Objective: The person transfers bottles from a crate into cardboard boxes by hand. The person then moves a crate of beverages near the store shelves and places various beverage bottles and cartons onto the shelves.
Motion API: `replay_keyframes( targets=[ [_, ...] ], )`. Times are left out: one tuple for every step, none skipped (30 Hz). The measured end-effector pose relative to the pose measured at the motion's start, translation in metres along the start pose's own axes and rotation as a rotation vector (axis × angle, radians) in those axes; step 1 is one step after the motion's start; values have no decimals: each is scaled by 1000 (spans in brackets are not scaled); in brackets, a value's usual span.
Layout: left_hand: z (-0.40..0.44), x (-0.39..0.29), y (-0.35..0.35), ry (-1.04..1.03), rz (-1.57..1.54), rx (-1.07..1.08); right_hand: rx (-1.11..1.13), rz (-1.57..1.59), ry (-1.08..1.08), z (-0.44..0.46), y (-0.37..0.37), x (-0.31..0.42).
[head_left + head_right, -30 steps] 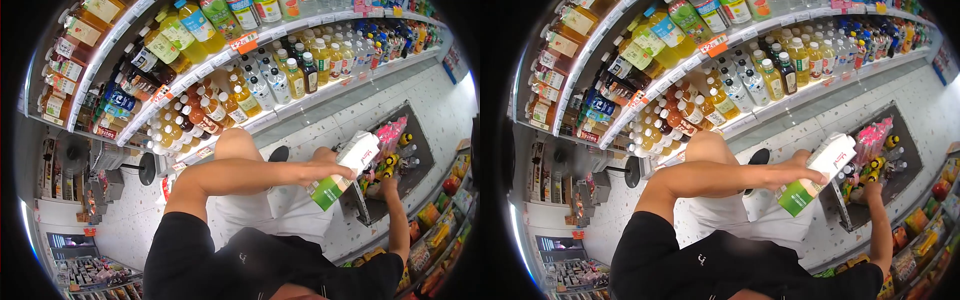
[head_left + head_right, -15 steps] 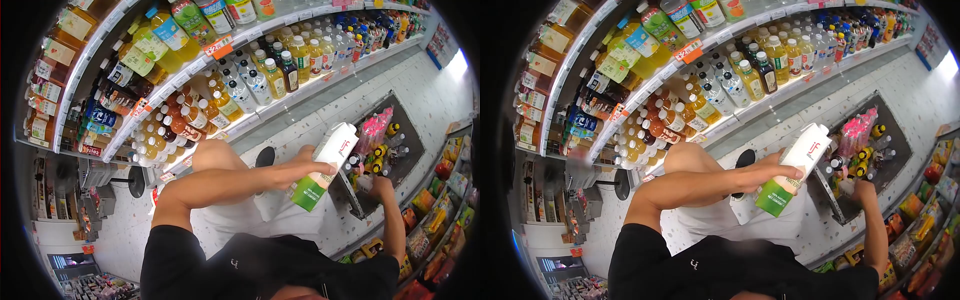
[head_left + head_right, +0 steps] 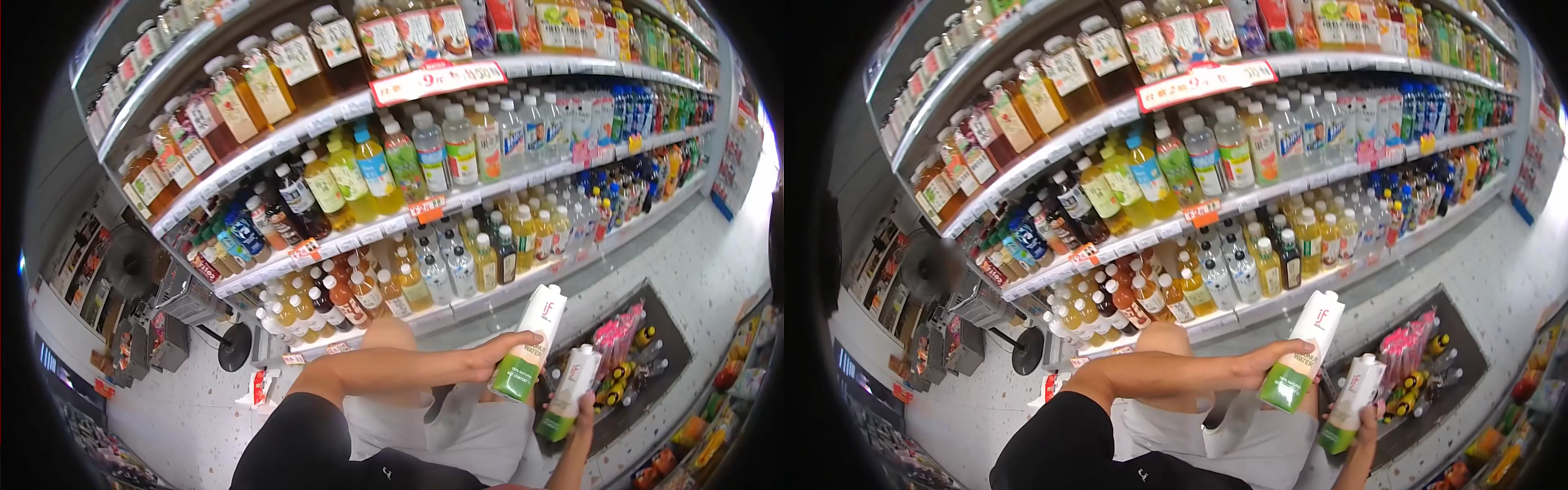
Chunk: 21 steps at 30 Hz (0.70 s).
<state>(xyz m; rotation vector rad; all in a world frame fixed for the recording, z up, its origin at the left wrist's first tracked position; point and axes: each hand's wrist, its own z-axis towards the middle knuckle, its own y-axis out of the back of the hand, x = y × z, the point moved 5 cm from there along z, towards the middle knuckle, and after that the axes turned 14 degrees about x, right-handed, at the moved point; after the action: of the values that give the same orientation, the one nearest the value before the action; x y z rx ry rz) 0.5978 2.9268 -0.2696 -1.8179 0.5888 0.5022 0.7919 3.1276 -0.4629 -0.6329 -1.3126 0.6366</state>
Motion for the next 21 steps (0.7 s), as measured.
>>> replay_keyframes(
  targets=[
    [1, -9, -3, -12, 21, 0, -62, 44, 4, 12, 10, -21],
    [1, -14, -5, -47, 40, 0, -132, 89, -5, 20, 18, -37],
    [0, -16, -6, -81, 51, -6, -122, 86, -13, 31, 26, -46],
    [-1, -18, -7, -88, 45, -12, -132, 143, -28, 40, 33, -56],
    [-2, -23, -8, -124, 63, -34, -147, 198, -48, 43, 32, -59],
    [-2, -27, -7, -156, 80, -54, -151, 197, -63, 44, 32, -59],
    [-3, -30, -6, -168, 47, -84, -162, 213, 14, 52, 22, -50],
    [-2, -32, -6, -167, 23, -87, -179, 227, 83, 54, 16, -41],
    [-3, -35, -4, -207, 76, -120, -151, 233, 96, 53, 19, -38],
    [-5, -36, 0, -244, 121, -155, -156, 258, 113, 52, 20, -35],
    [-8, -35, -1, -231, 116, -173, -114, 284, 151, 51, 26, -33],
    [-12, -35, -3, -220, 114, -190, -70, 311, 190, 49, 33, -32],
    [-13, -33, -1, -228, 127, -190, -60, 344, 197, 48, 28, -29],
    [-16, -31, -4, -228, 94, -195, -44, 379, 209, 50, 22, -27],
    [-20, -30, -7, -208, 124, -218, -36, 366, 201, 51, 23, -28],
    [-23, -30, -7, -186, 159, -240, -47, 365, 183, 52, 23, -28],
    [-22, -28, -5, -189, 172, -232, -47, 359, 173, 54, 22, -29],
    [-23, -26, -5, -187, 155, -236, -47, 354, 166, 54, 20, -30],
    [-25, -27, -7, -179, 162, -239, -43, 347, 145, 55, 15, -29],
    [-27, -28, -8, -170, 171, -242, -50, 348, 137, 56, 18, -30],
    [-27, -27, -7, -166, 161, -245, -31, 331, 116, 56, 19, -31]
  ],
)
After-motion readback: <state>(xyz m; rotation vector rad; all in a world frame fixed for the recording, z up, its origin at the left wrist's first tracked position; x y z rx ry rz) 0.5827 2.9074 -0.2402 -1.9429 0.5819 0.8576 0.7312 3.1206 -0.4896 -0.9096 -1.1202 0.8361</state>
